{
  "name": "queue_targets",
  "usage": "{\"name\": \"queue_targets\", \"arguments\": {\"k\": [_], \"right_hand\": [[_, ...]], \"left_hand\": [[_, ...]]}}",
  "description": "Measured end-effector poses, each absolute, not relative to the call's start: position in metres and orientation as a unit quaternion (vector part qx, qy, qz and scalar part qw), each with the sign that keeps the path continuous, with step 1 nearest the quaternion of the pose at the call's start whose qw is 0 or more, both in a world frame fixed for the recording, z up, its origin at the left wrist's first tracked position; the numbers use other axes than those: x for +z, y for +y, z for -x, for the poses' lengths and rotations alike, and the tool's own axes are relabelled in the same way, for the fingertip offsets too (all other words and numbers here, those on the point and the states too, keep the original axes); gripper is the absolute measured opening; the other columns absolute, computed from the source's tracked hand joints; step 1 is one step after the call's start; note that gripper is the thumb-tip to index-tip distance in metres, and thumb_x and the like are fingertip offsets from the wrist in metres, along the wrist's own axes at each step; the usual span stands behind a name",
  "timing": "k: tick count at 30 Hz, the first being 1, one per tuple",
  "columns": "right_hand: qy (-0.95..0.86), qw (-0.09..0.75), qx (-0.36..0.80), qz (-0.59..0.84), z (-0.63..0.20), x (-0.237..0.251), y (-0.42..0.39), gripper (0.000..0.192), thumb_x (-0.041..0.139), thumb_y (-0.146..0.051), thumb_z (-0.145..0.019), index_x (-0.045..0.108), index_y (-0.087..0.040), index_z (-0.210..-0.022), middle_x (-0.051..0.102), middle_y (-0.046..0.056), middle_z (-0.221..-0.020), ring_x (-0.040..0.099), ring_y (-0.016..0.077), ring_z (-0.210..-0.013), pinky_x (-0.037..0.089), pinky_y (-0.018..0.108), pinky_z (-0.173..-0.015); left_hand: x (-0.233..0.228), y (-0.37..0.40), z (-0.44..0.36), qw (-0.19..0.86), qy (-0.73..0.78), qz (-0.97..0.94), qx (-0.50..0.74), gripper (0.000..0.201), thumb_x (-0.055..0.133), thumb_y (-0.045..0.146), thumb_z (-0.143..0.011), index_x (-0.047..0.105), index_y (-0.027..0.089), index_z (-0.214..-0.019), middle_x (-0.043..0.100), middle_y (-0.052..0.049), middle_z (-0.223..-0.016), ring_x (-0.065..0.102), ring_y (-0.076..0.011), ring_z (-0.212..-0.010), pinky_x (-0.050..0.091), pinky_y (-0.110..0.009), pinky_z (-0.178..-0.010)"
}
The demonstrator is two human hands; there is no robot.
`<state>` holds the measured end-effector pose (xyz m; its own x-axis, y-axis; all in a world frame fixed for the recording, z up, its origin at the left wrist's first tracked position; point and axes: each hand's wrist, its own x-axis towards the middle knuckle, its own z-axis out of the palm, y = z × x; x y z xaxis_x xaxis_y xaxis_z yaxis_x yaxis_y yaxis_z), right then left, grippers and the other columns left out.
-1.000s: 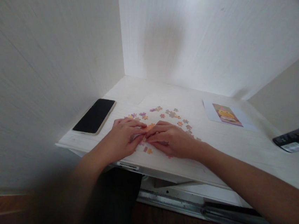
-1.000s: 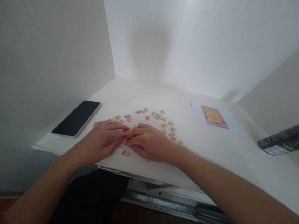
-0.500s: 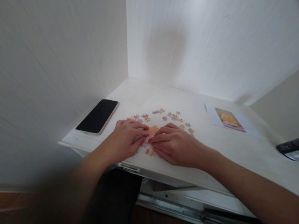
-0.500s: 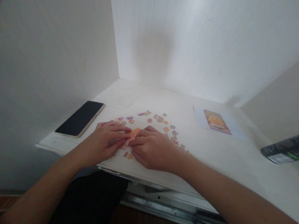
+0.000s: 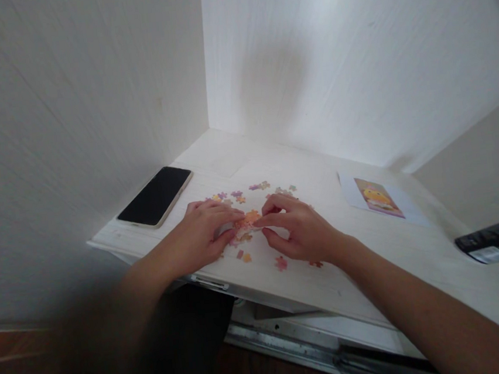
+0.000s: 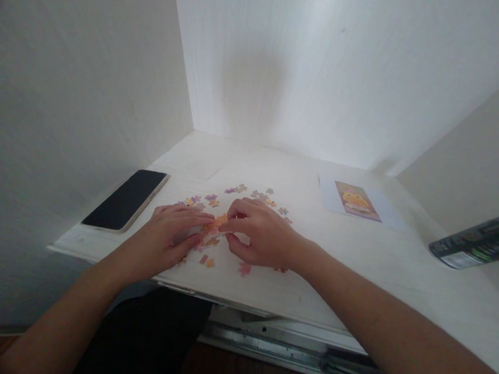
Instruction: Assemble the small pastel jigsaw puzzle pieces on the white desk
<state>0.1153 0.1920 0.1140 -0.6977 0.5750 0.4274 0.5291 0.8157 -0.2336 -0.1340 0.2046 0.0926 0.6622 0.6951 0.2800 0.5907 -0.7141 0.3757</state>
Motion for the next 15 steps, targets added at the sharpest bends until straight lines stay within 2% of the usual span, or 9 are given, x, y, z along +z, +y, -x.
{"name": "queue_targets", "arguments": {"k": [4,7,11,15], "right_hand": [[-0.939,0.173,0.101,0.280,-0.1108,0.1166,0.1873,0.027,0.060,-0.019,-0.084,0.073,-0.025,-0.107,0.062,0.007,-0.098,0.055,0.0186,-0.088,0.046,0.036,-0.082],[-0.941,0.152,0.104,0.282,-0.1088,0.1190,0.1854,0.029,0.062,-0.021,-0.083,0.073,-0.026,-0.110,0.062,0.007,-0.100,0.055,0.0190,-0.089,0.045,0.039,-0.087],[-0.938,0.157,0.108,0.290,-0.1098,0.1194,0.1864,0.027,0.063,-0.022,-0.083,0.074,-0.025,-0.108,0.062,0.007,-0.099,0.055,0.0189,-0.089,0.044,0.038,-0.087],[-0.918,0.225,0.093,0.312,-0.1151,0.1149,0.1928,0.022,0.060,-0.021,-0.086,0.075,-0.019,-0.102,0.063,0.007,-0.096,0.055,0.0177,-0.088,0.044,0.034,-0.085]], "left_hand": [[0.0915,0.2039,0.1352,0.117,0.368,-0.897,0.212,0.036,0.051,0.030,-0.094,0.060,0.027,-0.129,0.065,-0.005,-0.129,0.054,-0.0250,-0.122,0.035,-0.047,-0.106],[0.0918,0.2040,0.1349,0.115,0.372,-0.898,0.204,0.036,0.052,0.030,-0.093,0.061,0.028,-0.128,0.065,-0.004,-0.129,0.053,-0.0256,-0.124,0.035,-0.047,-0.106],[0.0929,0.2048,0.1344,0.117,0.372,-0.900,0.193,0.035,0.050,0.030,-0.094,0.062,0.026,-0.127,0.065,-0.004,-0.129,0.053,-0.0255,-0.124,0.035,-0.045,-0.107],[0.0930,0.2053,0.1353,0.108,0.366,-0.904,0.194,0.036,0.047,0.036,-0.095,0.062,0.027,-0.126,0.065,-0.004,-0.129,0.054,-0.0267,-0.124,0.033,-0.046,-0.107]]}}
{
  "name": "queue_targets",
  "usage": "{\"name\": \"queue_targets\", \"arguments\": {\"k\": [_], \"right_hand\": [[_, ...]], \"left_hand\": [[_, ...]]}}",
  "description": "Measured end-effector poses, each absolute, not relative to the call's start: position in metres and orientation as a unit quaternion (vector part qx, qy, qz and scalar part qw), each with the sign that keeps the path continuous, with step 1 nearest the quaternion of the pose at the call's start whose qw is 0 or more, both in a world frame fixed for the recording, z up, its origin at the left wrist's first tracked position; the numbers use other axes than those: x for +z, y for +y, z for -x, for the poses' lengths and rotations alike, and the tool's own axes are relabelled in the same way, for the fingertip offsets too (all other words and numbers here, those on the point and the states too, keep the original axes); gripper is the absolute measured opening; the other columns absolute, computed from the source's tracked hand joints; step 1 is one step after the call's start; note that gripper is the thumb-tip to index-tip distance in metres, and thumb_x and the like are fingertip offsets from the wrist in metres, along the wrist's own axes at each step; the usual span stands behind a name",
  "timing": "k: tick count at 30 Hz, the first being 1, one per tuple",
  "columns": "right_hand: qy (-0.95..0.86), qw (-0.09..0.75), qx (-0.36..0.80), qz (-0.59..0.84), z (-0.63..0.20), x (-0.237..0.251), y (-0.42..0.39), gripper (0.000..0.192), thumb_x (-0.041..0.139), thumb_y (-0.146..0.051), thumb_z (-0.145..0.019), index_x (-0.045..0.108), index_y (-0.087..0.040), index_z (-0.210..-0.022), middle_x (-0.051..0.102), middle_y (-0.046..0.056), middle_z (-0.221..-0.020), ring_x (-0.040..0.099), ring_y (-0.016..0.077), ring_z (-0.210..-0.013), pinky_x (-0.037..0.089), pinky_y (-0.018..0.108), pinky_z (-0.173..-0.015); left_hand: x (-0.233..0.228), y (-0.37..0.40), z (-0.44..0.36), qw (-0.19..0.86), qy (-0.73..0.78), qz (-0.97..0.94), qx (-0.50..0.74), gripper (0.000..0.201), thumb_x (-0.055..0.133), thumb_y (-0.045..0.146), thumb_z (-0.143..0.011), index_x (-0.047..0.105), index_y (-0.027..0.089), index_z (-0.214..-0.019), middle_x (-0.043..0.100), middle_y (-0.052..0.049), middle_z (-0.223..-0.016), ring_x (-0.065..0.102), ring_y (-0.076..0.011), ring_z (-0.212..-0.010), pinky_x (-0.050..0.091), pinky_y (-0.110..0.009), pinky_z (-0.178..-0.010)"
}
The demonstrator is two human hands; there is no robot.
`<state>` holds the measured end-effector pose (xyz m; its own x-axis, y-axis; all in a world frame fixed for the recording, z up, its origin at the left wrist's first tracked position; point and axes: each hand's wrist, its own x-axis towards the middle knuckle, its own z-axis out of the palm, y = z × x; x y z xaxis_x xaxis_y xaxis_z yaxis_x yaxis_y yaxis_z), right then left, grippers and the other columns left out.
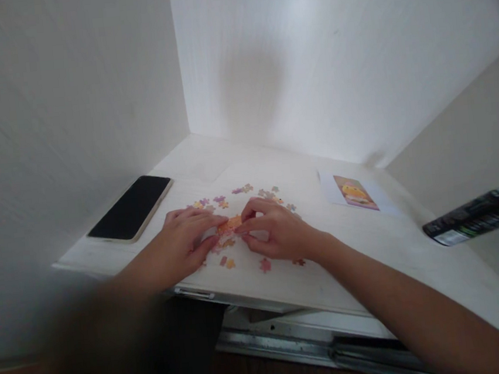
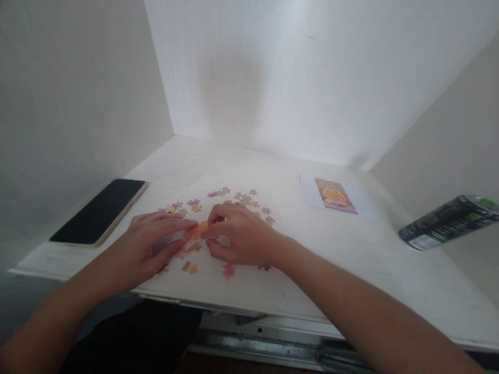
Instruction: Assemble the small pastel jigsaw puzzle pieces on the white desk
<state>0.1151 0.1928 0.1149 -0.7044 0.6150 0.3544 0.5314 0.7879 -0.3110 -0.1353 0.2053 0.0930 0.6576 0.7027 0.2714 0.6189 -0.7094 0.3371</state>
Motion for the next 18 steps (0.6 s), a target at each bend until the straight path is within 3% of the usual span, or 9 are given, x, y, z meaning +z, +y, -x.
{"name": "queue_targets", "arguments": {"k": [4,12,18], "right_hand": [[-0.901,0.263,0.076,0.336,-0.121,0.110,0.201,0.021,0.057,-0.023,-0.089,0.074,-0.017,-0.100,0.063,0.007,-0.091,0.055,0.0166,-0.085,0.044,0.032,-0.081],[-0.920,0.209,0.087,0.321,-0.120,0.112,0.201,0.015,0.059,-0.023,-0.087,0.073,-0.017,-0.086,0.064,0.006,-0.090,0.055,0.0144,-0.082,0.043,0.029,-0.078],[-0.873,0.279,0.084,0.392,-0.140,0.109,0.222,0.017,0.057,-0.019,-0.086,0.074,-0.014,-0.085,0.066,0.005,-0.079,0.056,0.0122,-0.072,0.041,0.025,-0.070]], "left_hand": [[0.091,0.207,0.136,0.097,0.362,-0.906,0.196,0.038,0.045,0.039,-0.095,0.062,0.026,-0.127,0.066,-0.004,-0.128,0.053,-0.0282,-0.124,0.032,-0.047,-0.105],[0.088,0.206,0.134,0.067,0.344,-0.915,0.197,0.036,0.044,0.030,-0.096,0.061,0.026,-0.127,0.067,-0.004,-0.128,0.055,-0.0251,-0.121,0.034,-0.046,-0.105],[0.090,0.204,0.132,0.070,0.340,-0.914,0.209,0.035,0.039,0.027,-0.098,0.061,0.022,-0.125,0.066,-0.006,-0.128,0.057,-0.0235,-0.121,0.036,-0.046,-0.106]]}}
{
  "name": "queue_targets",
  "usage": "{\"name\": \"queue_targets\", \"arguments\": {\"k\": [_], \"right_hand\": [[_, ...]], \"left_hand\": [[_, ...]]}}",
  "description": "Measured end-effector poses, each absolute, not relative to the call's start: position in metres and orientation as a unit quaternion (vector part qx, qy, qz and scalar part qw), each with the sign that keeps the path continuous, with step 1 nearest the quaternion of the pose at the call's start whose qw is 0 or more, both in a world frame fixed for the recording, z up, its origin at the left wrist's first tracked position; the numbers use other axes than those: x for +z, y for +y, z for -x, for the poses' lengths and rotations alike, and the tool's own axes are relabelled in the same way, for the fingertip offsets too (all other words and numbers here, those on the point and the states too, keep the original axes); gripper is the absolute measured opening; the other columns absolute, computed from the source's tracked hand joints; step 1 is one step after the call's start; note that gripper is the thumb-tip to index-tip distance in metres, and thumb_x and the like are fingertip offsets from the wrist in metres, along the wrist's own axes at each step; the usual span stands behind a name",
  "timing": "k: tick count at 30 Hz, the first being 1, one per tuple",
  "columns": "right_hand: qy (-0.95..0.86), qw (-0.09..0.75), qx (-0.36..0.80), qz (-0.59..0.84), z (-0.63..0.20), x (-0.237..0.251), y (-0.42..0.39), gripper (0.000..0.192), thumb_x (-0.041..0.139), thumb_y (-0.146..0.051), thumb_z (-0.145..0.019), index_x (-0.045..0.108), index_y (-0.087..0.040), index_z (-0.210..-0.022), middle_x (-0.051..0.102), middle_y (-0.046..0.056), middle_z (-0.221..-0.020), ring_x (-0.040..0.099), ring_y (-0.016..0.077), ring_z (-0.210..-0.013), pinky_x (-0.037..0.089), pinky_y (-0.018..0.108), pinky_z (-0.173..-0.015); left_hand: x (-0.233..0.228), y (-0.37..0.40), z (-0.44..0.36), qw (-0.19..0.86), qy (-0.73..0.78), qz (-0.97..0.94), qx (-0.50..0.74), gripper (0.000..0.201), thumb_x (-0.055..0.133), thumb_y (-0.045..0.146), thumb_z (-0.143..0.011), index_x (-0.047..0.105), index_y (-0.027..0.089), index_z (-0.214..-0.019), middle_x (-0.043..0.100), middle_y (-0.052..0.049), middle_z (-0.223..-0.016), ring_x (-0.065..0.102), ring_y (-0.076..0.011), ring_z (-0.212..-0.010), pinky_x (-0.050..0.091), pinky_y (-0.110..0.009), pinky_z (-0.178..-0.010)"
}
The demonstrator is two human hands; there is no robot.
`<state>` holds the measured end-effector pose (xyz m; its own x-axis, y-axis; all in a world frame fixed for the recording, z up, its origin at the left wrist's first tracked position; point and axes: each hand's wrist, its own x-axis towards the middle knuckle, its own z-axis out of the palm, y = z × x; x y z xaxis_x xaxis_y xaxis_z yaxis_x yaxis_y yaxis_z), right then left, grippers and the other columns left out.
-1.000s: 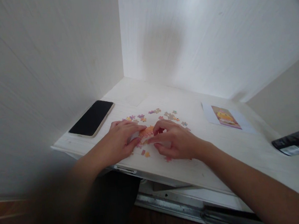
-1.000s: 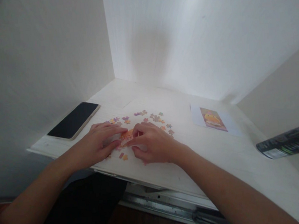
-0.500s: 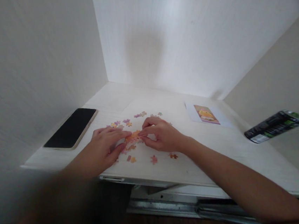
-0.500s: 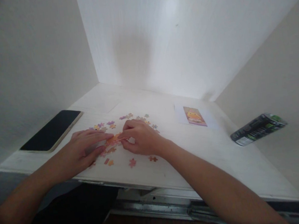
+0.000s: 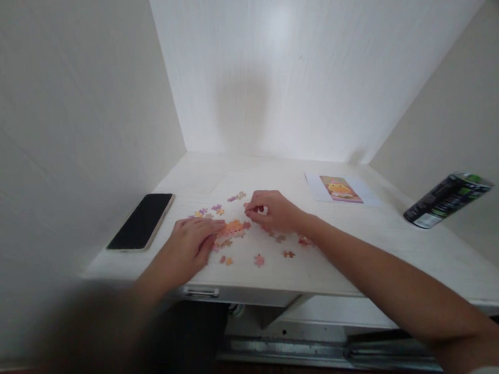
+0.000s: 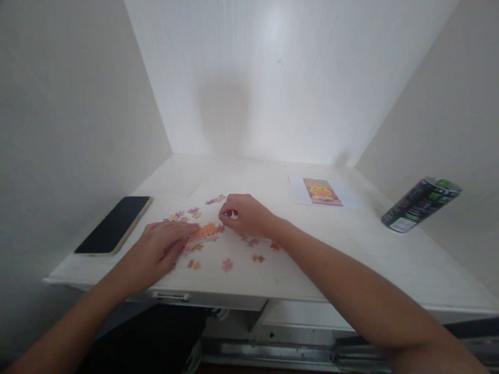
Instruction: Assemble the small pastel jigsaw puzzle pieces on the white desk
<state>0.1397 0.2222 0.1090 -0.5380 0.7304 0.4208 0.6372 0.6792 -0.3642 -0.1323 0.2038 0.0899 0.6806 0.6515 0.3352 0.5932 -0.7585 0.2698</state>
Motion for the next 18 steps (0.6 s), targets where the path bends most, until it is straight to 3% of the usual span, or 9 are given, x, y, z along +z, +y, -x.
{"name": "queue_targets", "arguments": {"k": [8,18], "right_hand": [[-0.819,0.265,0.091,0.502,-0.178,0.105,0.247,0.022,0.058,-0.024,-0.082,0.076,-0.012,-0.084,0.070,0.006,-0.075,0.056,0.0121,-0.066,0.039,0.024,-0.065],[-0.817,0.269,0.122,0.495,-0.173,0.103,0.240,0.018,0.063,-0.025,-0.080,0.076,-0.012,-0.080,0.071,0.006,-0.072,0.057,0.0124,-0.064,0.039,0.023,-0.063]], "left_hand": [[0.099,0.199,0.134,0.053,0.334,-0.913,0.227,0.034,0.039,0.027,-0.097,0.063,0.016,-0.120,0.064,-0.011,-0.129,0.054,-0.0239,-0.123,0.040,-0.047,-0.105],[0.110,0.178,0.124,-0.058,0.375,-0.901,0.210,0.032,0.040,0.024,-0.095,0.063,0.016,-0.117,0.064,-0.015,-0.116,0.057,-0.0270,-0.111,0.045,-0.050,-0.099]]}}
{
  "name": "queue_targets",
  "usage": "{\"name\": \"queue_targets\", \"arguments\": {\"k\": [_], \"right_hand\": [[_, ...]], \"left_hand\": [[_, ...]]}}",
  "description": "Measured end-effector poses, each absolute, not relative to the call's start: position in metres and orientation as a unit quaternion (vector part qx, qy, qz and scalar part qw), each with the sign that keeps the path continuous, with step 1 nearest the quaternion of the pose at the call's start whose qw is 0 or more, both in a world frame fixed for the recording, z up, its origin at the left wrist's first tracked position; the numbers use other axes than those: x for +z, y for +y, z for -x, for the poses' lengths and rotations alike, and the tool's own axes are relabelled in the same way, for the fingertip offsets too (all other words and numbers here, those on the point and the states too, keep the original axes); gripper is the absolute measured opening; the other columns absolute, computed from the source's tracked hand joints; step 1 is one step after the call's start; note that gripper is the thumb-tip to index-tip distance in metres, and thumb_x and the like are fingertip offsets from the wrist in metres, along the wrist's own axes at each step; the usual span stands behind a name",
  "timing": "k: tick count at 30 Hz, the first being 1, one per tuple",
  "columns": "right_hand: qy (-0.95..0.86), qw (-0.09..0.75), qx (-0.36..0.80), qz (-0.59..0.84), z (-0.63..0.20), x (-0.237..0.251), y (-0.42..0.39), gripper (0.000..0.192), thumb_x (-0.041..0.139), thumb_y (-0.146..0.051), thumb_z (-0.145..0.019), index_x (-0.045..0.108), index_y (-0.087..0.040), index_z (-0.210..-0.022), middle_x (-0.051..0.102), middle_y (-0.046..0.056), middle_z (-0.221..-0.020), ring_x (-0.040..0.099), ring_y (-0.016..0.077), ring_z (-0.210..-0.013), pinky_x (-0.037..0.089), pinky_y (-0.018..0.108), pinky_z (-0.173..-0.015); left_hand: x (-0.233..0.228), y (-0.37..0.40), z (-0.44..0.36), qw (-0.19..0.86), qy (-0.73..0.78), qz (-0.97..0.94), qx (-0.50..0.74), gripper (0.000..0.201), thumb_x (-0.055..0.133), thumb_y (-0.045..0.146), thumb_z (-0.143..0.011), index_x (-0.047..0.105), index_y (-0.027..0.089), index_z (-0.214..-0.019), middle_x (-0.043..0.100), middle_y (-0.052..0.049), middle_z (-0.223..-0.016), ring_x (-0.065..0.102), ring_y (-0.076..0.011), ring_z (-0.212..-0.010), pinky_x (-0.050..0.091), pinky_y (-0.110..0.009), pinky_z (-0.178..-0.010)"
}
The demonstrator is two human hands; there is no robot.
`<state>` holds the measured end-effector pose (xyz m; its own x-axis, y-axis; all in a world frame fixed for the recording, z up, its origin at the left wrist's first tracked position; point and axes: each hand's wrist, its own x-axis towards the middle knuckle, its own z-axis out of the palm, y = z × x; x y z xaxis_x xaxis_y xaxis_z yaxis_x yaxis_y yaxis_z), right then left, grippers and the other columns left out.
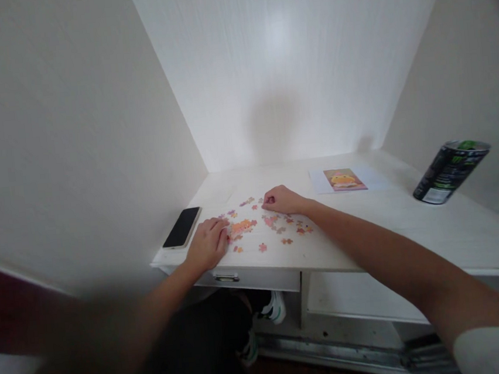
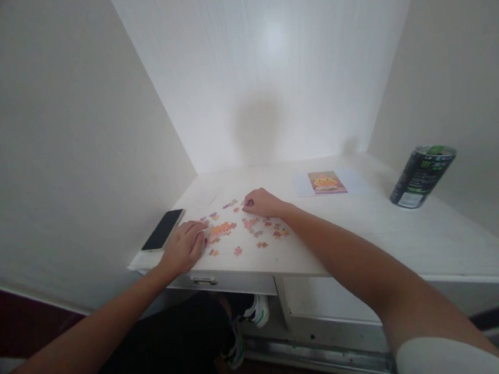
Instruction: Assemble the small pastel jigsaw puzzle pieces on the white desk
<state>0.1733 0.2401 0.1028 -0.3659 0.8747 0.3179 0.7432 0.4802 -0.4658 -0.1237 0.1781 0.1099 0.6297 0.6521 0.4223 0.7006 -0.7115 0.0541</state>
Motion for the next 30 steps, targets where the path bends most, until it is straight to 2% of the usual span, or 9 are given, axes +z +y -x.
{"name": "queue_targets", "arguments": {"k": [8,11,15,19,24,30], "right_hand": [[-0.790,0.320,0.096,0.514,-0.180,0.102,0.248,0.026,0.068,-0.037,-0.081,0.072,-0.012,-0.076,0.070,0.007,-0.075,0.056,0.0131,-0.068,0.036,0.024,-0.064],[-0.782,0.339,0.091,0.514,-0.179,0.101,0.248,0.029,0.068,-0.041,-0.081,0.070,-0.012,-0.075,0.068,0.006,-0.073,0.054,0.0123,-0.066,0.036,0.024,-0.063],[-0.776,0.360,0.086,0.511,-0.176,0.100,0.246,0.031,0.068,-0.042,-0.082,0.068,-0.012,-0.071,0.065,0.004,-0.068,0.051,0.0111,-0.063,0.035,0.024,-0.063],[-0.770,0.370,0.096,0.511,-0.172,0.100,0.246,0.031,0.068,-0.041,-0.082,0.068,-0.012,-0.069,0.062,0.002,-0.064,0.049,0.0098,-0.061,0.034,0.023,-0.062],[-0.779,0.370,0.087,0.498,-0.167,0.093,0.250,0.030,0.068,-0.039,-0.082,0.066,-0.013,-0.066,0.060,0.000,-0.061,0.045,0.0085,-0.057,0.032,0.023,-0.059],[-0.787,0.375,0.090,0.481,-0.163,0.091,0.248,0.031,0.067,-0.039,-0.083,0.065,-0.014,-0.065,0.058,-0.001,-0.059,0.044,0.0080,-0.055,0.031,0.023,-0.056]], "left_hand": [[0.135,0.155,0.090,0.041,-0.292,0.941,-0.164,0.030,0.046,0.030,-0.096,0.064,0.017,-0.116,0.065,-0.012,-0.109,0.057,-0.0264,-0.106,0.044,-0.047,-0.096],[0.133,0.138,0.066,-0.001,-0.255,0.952,-0.171,0.030,0.049,0.033,-0.095,0.065,0.017,-0.114,0.063,-0.013,-0.114,0.056,-0.0274,-0.110,0.043,-0.046,-0.098],[0.122,0.126,0.034,-0.035,-0.265,0.954,-0.139,0.029,0.051,0.033,-0.094,0.066,0.017,-0.113,0.061,-0.013,-0.112,0.057,-0.0269,-0.103,0.046,-0.045,-0.092],[0.111,0.136,0.012,-0.063,-0.289,0.945,-0.138,0.024,0.051,0.029,-0.094,0.071,0.017,-0.100,0.061,-0.012,-0.107,0.057,-0.0257,-0.096,0.047,-0.044,-0.088],[0.106,0.151,0.012,-0.148,-0.291,0.931,-0.161,0.015,0.056,0.022,-0.091,0.070,0.017,-0.093,0.061,-0.009,-0.104,0.056,-0.0230,-0.097,0.046,-0.039,-0.088],[0.100,0.154,0.037,-0.144,-0.264,0.937,-0.177,0.013,0.052,0.019,-0.094,0.064,0.018,-0.089,0.065,-0.005,-0.093,0.056,-0.0215,-0.092,0.041,-0.042,-0.092]]}}
